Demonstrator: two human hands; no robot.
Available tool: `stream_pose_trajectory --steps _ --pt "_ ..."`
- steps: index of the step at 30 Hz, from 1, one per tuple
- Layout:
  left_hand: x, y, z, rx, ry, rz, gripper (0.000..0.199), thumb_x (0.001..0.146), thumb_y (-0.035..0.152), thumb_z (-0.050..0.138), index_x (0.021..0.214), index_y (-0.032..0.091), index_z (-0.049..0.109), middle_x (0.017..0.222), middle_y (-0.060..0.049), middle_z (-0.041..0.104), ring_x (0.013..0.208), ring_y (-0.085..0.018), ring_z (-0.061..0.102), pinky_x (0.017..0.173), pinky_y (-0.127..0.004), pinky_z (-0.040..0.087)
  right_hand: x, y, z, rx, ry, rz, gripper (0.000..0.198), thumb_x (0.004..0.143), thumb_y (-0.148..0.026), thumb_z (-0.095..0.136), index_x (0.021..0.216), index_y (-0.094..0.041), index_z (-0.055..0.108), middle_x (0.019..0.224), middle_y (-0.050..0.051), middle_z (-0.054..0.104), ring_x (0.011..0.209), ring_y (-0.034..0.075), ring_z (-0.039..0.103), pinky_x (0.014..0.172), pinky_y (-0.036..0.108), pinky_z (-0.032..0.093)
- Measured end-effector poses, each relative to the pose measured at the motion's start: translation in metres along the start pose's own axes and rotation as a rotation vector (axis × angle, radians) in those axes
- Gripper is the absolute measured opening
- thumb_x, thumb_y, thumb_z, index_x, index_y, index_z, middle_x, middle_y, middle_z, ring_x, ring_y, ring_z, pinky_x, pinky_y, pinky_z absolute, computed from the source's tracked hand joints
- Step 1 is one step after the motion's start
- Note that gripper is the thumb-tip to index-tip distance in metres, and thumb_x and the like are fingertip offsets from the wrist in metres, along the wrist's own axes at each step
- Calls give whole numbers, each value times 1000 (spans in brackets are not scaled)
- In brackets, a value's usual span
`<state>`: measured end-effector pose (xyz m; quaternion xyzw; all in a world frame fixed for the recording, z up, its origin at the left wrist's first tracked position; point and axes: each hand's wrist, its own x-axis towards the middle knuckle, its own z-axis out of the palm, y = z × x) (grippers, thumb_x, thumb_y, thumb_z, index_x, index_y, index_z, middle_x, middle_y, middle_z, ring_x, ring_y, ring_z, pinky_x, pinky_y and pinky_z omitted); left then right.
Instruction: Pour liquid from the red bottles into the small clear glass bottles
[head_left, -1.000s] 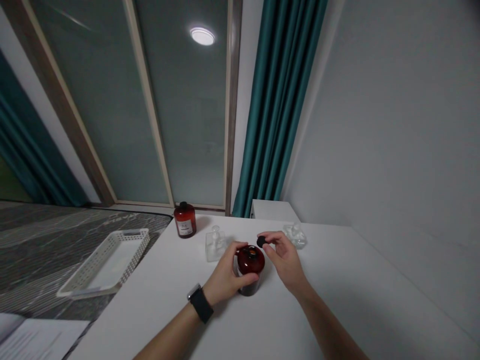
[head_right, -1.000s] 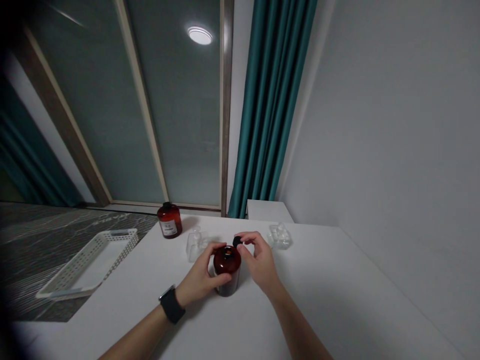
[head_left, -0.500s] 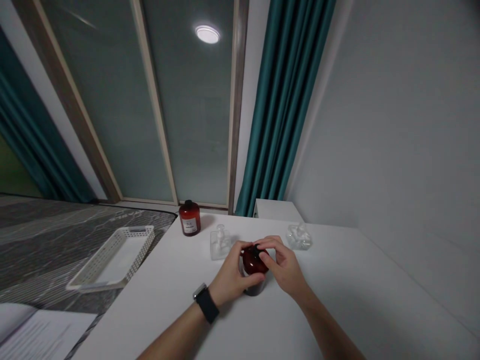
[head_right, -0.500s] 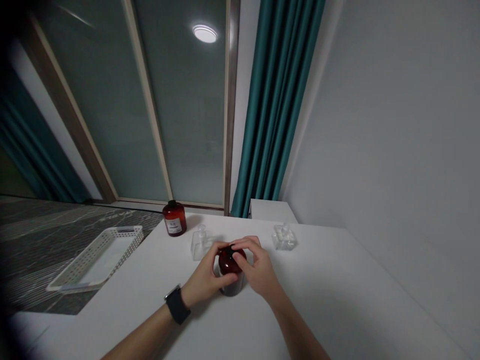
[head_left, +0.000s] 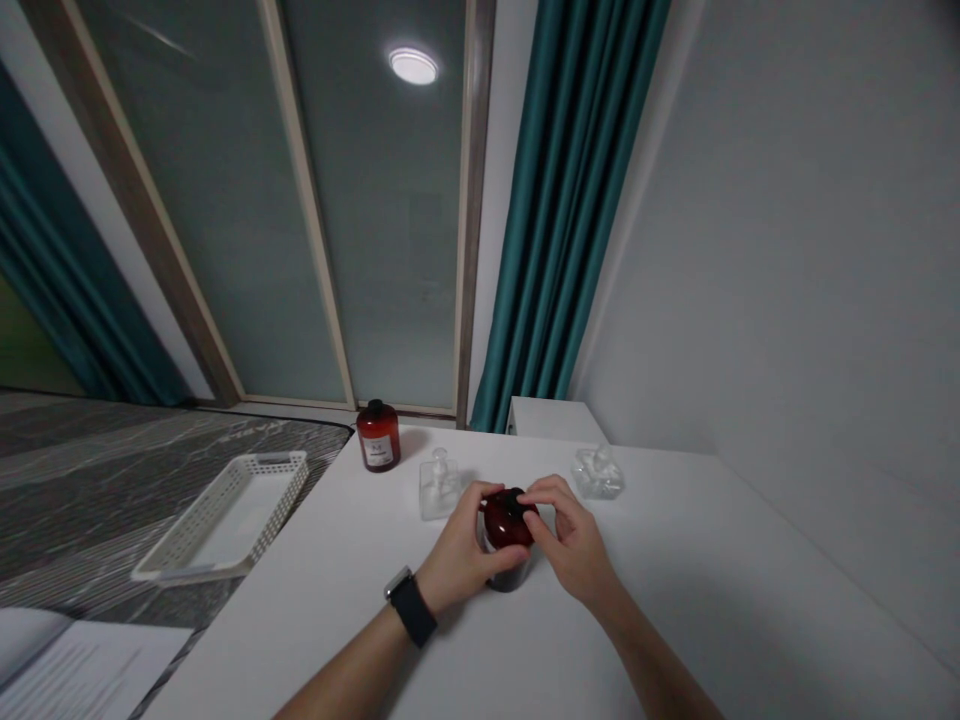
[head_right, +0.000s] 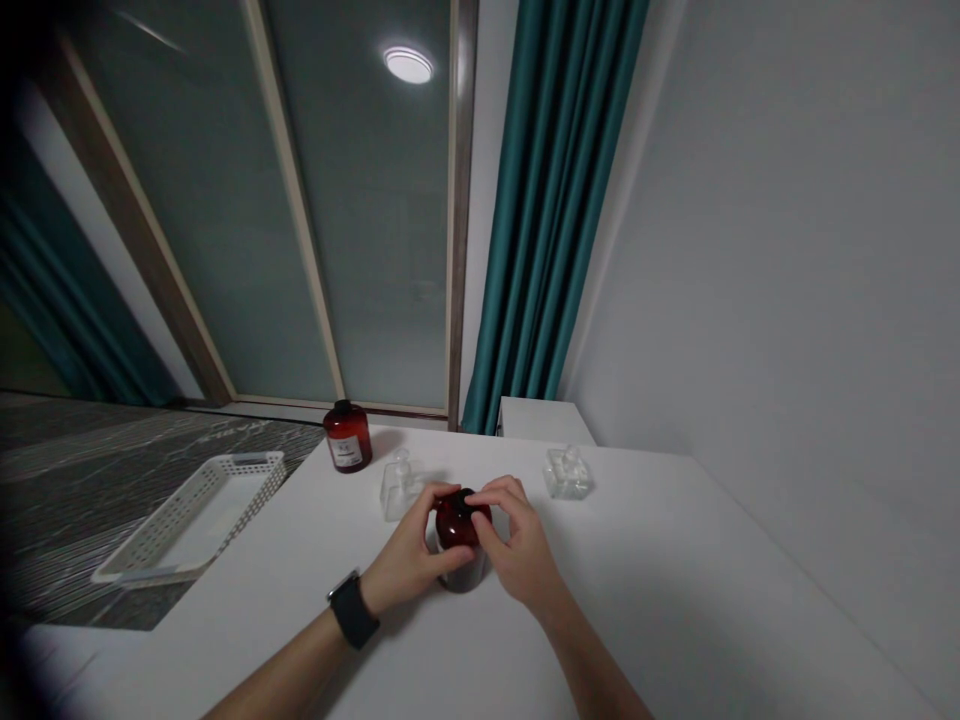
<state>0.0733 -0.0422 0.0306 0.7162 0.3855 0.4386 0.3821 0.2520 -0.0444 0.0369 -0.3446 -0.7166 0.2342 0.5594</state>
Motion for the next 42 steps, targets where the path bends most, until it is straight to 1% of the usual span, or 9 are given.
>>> stream_pose_trajectory --steps 2,7,15,22,27,31,36,40,42 --pt "0 0 0 -4 0 -1 60 69 18 77 121 19 47 121 -8 57 114 -28 54 102 -45 40 -2 0 -2 -3 1 2 19 91 -19 55 102 -27 67 97 6 59 96 22 59 85 39 50" --pt "1 2 1 -28 4 -8 60 68 19 77 120 19 48 120 -9 58 113 -28 55 102 -45 40 -3 -2 -3 29 -45 6 26 94 -19 50 113 -29 65 113 7 64 112 23 58 100 44 46" --pt "0 1 0 -41 -3 18 59 69 18 76 121 20 48 122 -9 57 115 -28 54 103 -46 40 0 -7 -1 -8 -34 -20 26 94 -19 50 109 -29 68 109 7 69 112 24 57 100 46 46" --pt "0 -3 0 -6 12 1 60 68 19 77 121 20 48 120 -9 58 113 -29 55 102 -47 41 -4 -9 -2 -24 -18 21 24 95 -23 50 111 -28 67 103 8 62 101 23 59 89 41 51" --pt "0 -2 0 -17 13 2 60 68 18 77 121 20 49 120 -9 57 114 -29 55 102 -46 41 -6 -5 -1 -17 -23 -4 24 95 -21 49 110 -28 67 112 8 62 111 24 57 98 43 47" --pt "0 -2 1 -8 13 -16 61 68 18 78 121 19 48 121 -9 57 114 -29 54 102 -46 40 -7 -4 -2 -4 17 4 21 94 -21 51 106 -28 67 104 7 63 104 23 60 93 41 50" --pt "0 -2 1 2 14 2 59 69 19 77 121 20 49 119 -8 58 112 -28 55 101 -45 41 -8 -5 -3 44 -21 47 24 95 -22 49 114 -28 64 118 9 63 115 24 58 103 45 46" --pt "0 1 0 14 13 -16 60 68 20 77 121 19 49 118 -8 59 112 -28 55 101 -45 41 -8 -4 -3 55 24 55 21 95 -26 50 109 -27 66 111 9 65 110 24 60 99 43 49" --pt "0 2 0 11 11 -19 60 68 20 77 120 19 49 118 -8 59 112 -28 56 100 -45 41 -9 -4 -3 86 17 78 22 95 -27 49 110 -27 65 114 8 65 113 24 60 102 43 48"
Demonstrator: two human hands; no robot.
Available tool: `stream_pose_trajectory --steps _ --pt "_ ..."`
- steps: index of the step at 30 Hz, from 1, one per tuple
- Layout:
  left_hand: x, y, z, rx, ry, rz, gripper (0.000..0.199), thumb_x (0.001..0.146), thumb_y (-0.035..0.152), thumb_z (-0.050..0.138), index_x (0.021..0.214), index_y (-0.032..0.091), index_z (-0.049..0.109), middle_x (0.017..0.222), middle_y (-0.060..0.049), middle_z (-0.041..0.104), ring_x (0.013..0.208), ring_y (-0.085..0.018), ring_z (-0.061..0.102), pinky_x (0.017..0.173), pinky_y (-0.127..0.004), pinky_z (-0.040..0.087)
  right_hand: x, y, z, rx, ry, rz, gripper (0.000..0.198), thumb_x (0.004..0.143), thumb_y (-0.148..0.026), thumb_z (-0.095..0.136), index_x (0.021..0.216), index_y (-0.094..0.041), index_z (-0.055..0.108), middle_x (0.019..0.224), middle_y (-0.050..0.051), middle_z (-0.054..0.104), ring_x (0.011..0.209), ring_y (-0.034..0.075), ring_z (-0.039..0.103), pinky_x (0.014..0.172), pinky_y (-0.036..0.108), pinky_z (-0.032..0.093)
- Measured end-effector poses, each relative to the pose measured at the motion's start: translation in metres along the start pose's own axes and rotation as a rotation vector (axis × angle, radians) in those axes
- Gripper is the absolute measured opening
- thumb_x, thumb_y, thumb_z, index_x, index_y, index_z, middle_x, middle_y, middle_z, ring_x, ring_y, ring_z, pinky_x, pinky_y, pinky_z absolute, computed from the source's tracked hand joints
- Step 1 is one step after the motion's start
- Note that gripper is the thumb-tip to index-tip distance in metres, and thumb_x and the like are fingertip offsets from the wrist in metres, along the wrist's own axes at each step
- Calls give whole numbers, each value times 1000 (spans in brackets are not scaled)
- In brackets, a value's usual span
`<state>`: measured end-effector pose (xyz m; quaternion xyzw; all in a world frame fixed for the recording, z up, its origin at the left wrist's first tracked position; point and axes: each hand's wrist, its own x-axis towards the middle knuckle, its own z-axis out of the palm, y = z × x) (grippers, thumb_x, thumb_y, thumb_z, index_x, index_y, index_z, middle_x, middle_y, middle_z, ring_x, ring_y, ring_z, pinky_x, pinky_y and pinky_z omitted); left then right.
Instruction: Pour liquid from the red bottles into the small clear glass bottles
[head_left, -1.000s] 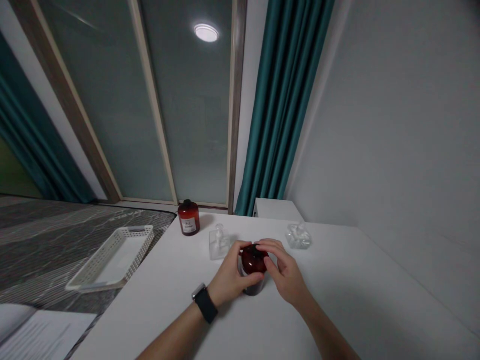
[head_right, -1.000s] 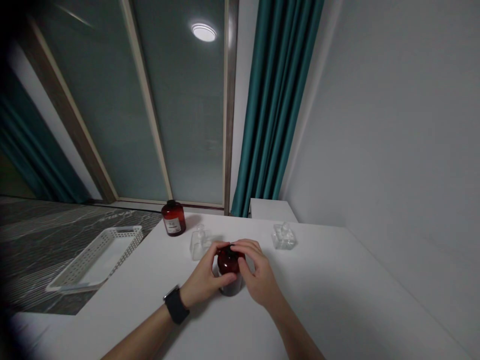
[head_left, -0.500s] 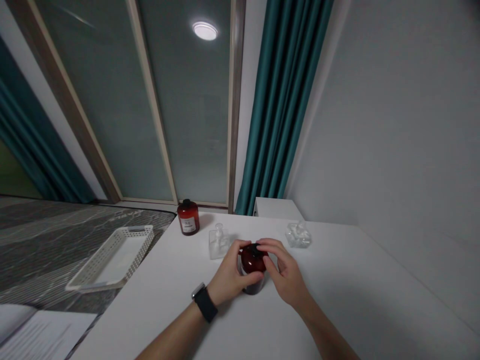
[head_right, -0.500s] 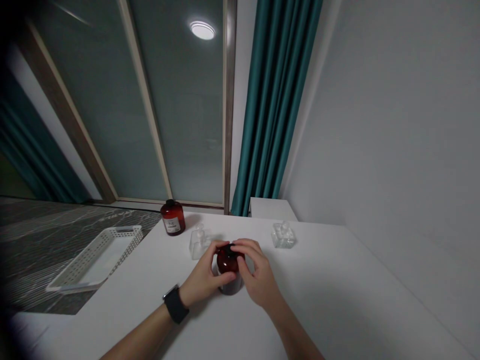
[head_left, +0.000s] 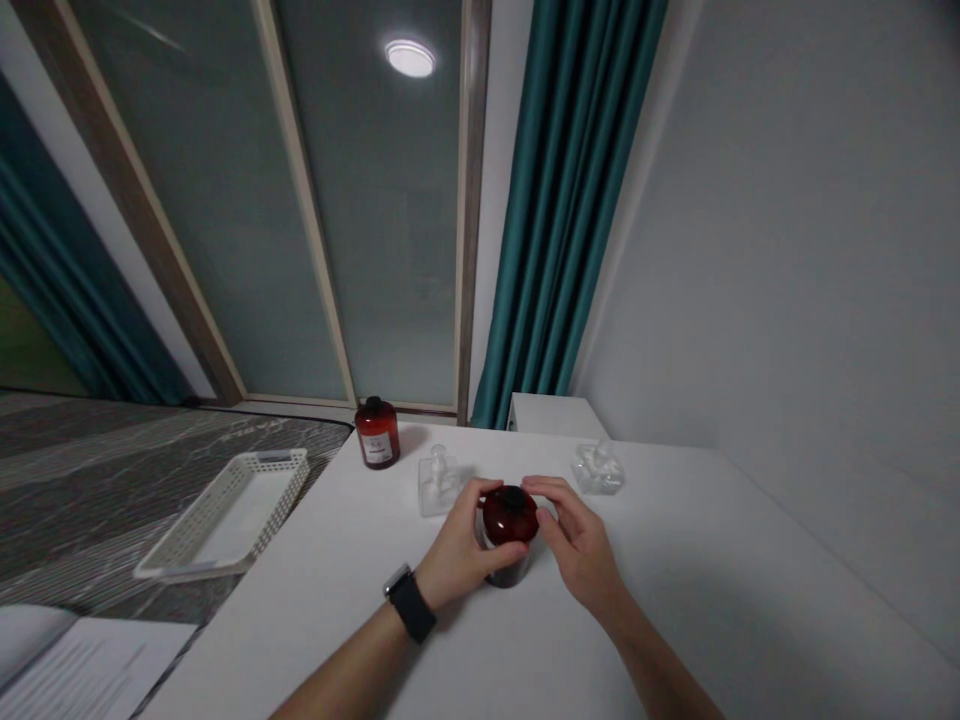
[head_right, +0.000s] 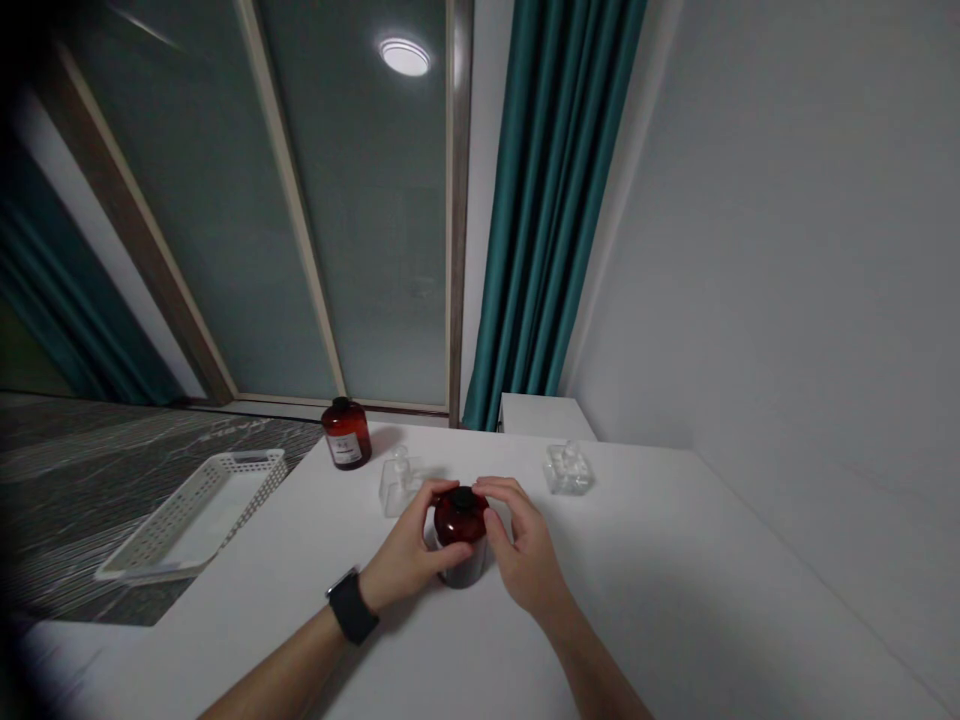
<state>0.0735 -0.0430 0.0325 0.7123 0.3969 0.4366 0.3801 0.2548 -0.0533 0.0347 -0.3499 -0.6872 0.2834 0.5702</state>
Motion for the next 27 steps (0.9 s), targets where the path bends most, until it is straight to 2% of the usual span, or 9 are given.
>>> stream_pose_trajectory --steps 3,9,12,18,23,27 --pt "-1 1 0 -8 -4 9 59 68 19 77 120 20 49 117 -7 59 110 -28 56 100 -44 42 0 0 1 28 -29 33 24 96 -27 49 115 -27 63 121 8 64 117 23 58 106 43 44" --pt "0 -3 0 -9 -1 11 62 67 22 79 121 19 49 119 -9 59 112 -29 56 100 -46 41 3 3 4 -7 69 -20 19 93 -26 54 109 -27 64 95 5 62 93 20 61 87 37 51" --pt "2 -2 -6 -21 -40 35 60 68 24 78 121 19 50 119 -10 59 112 -29 56 101 -46 42 6 6 4 -49 67 -11 19 93 -29 54 109 -26 65 102 6 60 99 22 59 90 38 49" --pt "9 3 -27 -28 -217 113 49 78 23 69 124 21 51 122 -9 60 114 -27 56 102 -44 43 8 8 5 -65 -38 42 24 93 -35 55 112 -28 66 112 8 56 112 24 55 100 40 44" --pt "9 2 -24 -41 -202 85 49 78 25 70 123 19 51 122 -10 59 115 -28 54 102 -44 41 10 10 8 -64 -70 100 20 91 -36 57 105 -26 68 119 8 54 118 25 51 105 42 39" --pt "6 3 -16 -52 -153 53 48 76 23 70 119 18 49 119 -10 58 112 -28 55 100 -45 41 7 12 14 -49 13 103 13 88 -34 60 96 -24 63 113 7 53 116 25 52 104 44 39"
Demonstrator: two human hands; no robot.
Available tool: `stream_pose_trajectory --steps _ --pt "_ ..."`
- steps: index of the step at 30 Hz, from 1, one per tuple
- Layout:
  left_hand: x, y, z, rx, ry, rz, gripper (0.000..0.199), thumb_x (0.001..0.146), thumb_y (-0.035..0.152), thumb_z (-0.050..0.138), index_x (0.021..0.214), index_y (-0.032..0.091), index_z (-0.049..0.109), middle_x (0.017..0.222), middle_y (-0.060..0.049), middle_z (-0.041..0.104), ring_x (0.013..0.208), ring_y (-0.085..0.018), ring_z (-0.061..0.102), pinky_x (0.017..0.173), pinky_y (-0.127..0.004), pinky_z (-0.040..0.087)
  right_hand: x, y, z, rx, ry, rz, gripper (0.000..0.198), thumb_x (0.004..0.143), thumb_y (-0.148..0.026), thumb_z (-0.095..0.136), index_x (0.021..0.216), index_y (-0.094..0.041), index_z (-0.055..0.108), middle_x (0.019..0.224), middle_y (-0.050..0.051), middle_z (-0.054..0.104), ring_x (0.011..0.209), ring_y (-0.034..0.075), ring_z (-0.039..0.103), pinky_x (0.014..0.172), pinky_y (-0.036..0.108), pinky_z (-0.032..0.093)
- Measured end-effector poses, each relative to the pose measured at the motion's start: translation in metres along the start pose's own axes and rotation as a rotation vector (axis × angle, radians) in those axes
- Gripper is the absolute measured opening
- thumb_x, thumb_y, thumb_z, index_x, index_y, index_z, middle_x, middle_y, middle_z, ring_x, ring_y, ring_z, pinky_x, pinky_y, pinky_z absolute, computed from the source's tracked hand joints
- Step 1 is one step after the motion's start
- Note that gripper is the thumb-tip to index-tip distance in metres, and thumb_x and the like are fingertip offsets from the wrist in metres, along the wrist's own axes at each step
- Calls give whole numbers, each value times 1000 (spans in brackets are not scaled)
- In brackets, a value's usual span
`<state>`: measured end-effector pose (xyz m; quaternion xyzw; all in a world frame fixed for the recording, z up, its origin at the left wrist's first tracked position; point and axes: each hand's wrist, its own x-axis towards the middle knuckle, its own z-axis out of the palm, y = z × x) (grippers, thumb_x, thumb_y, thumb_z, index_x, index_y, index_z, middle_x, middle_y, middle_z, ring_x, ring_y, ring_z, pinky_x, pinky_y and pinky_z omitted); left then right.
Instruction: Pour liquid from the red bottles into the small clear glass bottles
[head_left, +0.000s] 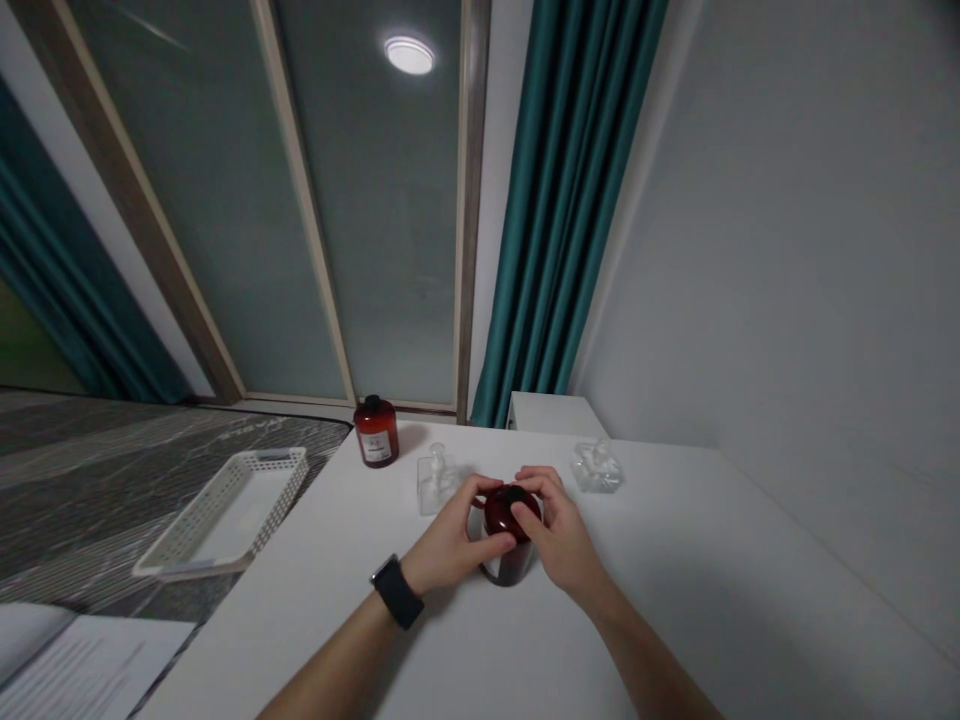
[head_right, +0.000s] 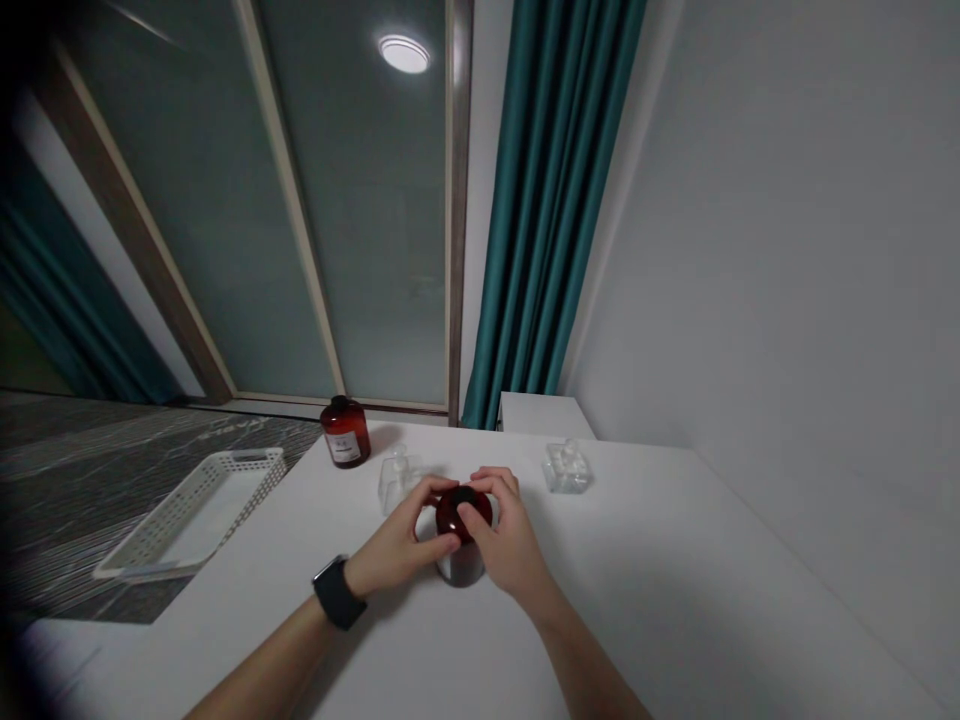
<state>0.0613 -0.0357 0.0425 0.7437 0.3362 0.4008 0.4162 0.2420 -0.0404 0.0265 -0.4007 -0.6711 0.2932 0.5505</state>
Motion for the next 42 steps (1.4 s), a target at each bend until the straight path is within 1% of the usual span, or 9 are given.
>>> stream_pose_trajectory --steps 4,8,10,23,26,29,31,34,42 --pt "0 1 2 -26 -1 -25 49 75 22 71 117 18 49 117 -10 58 109 -27 55 98 -44 42 -2 -2 1 -13 18 -26 13 89 -33 59 98 -24 61 108 7 54 112 25 53 101 43 40" --pt "1 3 0 -39 -20 -35 48 75 23 71 117 18 49 117 -9 58 109 -27 55 98 -43 40 0 -7 -6 -29 -115 -11 23 93 -36 54 112 -27 63 120 8 52 119 25 50 105 43 38" --pt "1 3 0 -51 -25 -37 48 75 23 71 117 19 49 119 -9 58 110 -27 54 98 -43 40 1 -9 -9 -25 -144 8 23 93 -36 53 111 -27 65 123 8 51 122 25 49 106 43 37" --pt "-1 5 6 -59 -14 -58 50 75 21 68 120 18 46 120 -10 56 112 -28 52 99 -44 38 -5 -13 2 -85 17 41 8 88 -30 56 92 -24 59 110 7 51 120 27 46 104 43 36" --pt "-1 3 7 -75 8 -69 49 74 20 69 118 19 47 116 -9 57 109 -28 54 97 -43 40 -7 -12 2 -89 19 35 11 89 -32 54 96 -24 57 109 6 51 112 25 50 100 40 40" --pt "-1 1 7 -71 16 -40 47 73 21 70 115 19 48 113 -7 57 106 -26 53 95 -41 40 -15 -6 3 -53 22 65 21 94 -36 49 111 -25 51 112 5 52 106 22 54 95 36 43" --pt "-1 1 7 -63 17 -7 38 77 24 66 111 19 49 108 -6 55 102 -25 52 93 -39 40 -22 -1 6 -4 25 112 24 98 -40 41 115 -26 47 112 5 54 105 21 55 94 35 44" --pt "-2 2 8 -63 32 -5 26 82 29 61 102 19 49 98 -4 51 93 -22 49 88 -36 41 -26 4 11 66 73 163 29 99 -47 33 109 -25 49 104 4 57 100 21 56 90 34 45" --pt "-3 -4 17 -165 68 24 32 91 49 52 103 20 46 93 -2 46 89 -20 46 82 -32 40 -15 6 14 238 54 234 31 97 -49 36 97 -23 53 94 3 60 91 21 59 83 33 47"
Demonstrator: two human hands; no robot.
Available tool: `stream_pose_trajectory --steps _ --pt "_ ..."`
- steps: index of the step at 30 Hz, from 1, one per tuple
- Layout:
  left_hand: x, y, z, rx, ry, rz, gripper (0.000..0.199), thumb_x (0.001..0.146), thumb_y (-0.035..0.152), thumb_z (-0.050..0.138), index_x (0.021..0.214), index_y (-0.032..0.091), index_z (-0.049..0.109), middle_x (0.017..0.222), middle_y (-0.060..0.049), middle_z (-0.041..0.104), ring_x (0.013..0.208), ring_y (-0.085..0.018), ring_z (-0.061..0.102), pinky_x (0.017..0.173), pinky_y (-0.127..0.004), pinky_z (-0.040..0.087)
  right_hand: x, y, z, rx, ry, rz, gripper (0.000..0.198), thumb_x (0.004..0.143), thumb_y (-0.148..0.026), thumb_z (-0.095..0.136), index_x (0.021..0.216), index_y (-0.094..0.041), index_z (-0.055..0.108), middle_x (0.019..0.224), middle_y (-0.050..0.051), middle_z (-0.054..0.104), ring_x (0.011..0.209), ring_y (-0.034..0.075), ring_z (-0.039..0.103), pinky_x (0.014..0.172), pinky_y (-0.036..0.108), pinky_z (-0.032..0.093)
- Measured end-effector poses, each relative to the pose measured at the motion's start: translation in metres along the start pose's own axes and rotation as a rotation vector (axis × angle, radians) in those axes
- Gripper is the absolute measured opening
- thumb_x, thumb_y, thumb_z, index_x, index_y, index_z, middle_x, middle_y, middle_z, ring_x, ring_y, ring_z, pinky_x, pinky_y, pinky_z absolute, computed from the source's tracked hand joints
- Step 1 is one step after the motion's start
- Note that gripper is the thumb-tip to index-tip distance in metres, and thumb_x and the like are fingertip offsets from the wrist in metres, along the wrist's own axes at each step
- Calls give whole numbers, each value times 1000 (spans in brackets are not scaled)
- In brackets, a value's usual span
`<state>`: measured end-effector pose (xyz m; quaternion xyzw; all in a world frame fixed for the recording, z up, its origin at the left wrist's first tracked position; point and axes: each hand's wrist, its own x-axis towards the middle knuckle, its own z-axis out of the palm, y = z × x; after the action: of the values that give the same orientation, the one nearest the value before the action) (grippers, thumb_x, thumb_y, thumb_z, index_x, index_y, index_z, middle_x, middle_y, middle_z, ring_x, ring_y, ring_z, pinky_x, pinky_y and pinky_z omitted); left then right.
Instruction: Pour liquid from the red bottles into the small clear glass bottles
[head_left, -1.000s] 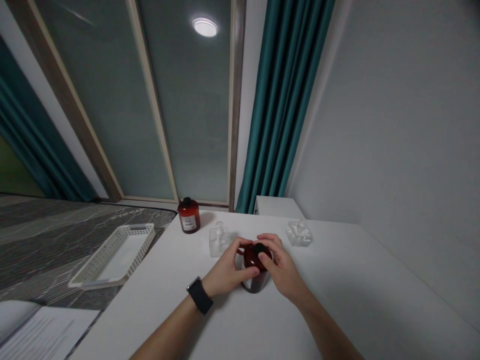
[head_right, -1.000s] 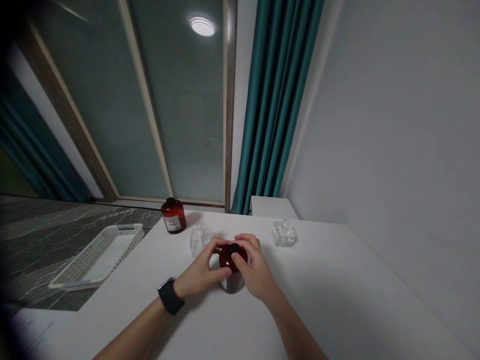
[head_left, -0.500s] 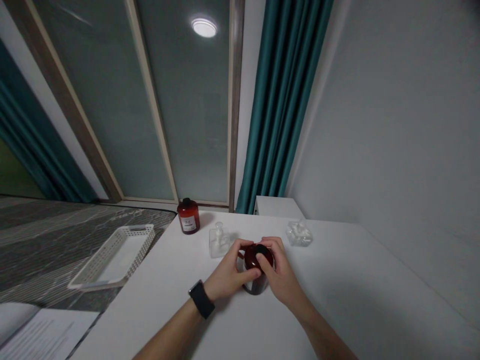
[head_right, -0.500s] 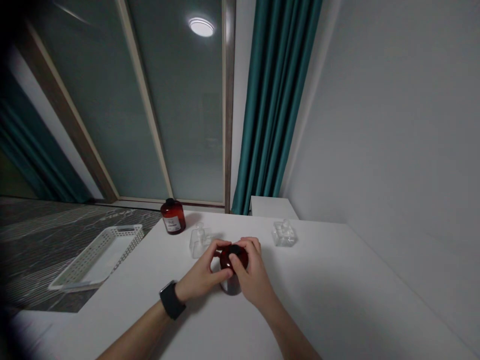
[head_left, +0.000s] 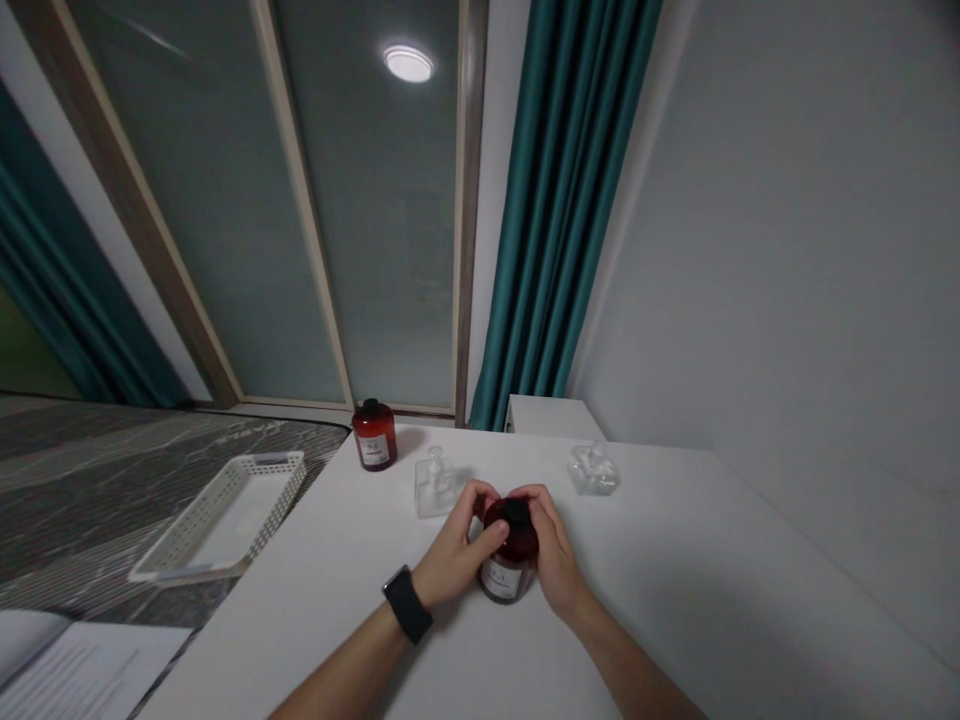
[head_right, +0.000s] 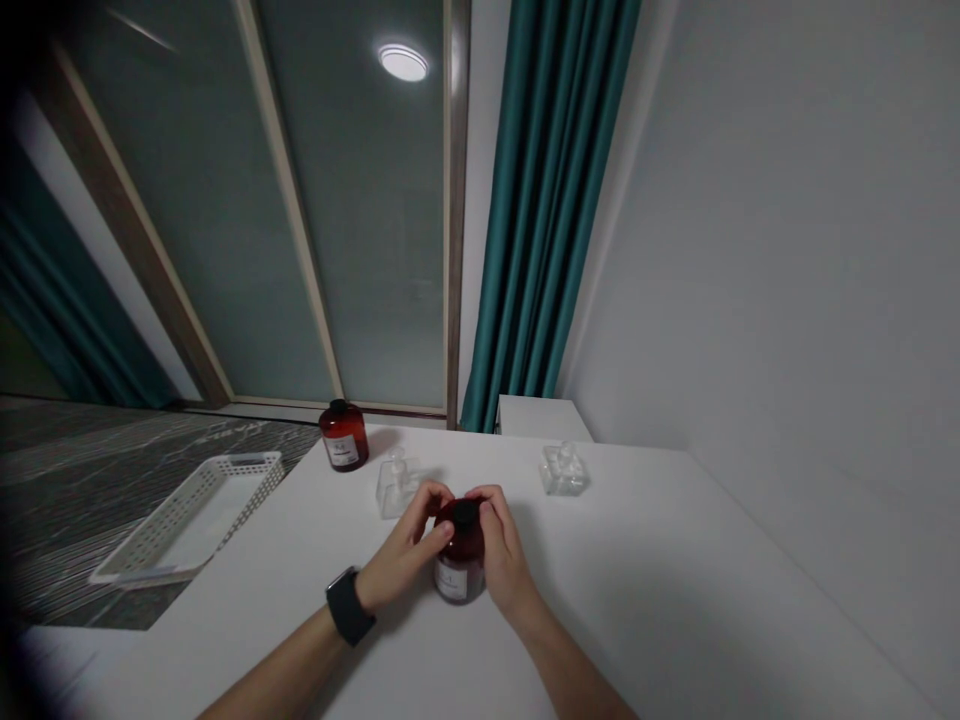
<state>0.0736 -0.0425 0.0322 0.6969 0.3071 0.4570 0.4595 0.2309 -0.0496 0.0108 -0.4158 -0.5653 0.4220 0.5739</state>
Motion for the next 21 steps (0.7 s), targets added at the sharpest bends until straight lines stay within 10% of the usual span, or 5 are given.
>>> stream_pose_trajectory --steps 12,21 --pt "15 -8 -1 -2 274 -123 26 89 43 56 79 19 54 77 0 53 75 -18 50 70 -28 42 9 -2 -8 31 25 15 27 94 -48 46 101 -23 52 92 3 67 86 20 63 81 33 49" --pt "10 9 -16 93 52 -34 24 93 38 52 98 18 64 99 -7 65 97 -23 60 87 -34 46 -3 -6 -19 -163 -54 -191 29 95 -45 47 113 -23 53 104 5 59 96 20 60 85 32 48"
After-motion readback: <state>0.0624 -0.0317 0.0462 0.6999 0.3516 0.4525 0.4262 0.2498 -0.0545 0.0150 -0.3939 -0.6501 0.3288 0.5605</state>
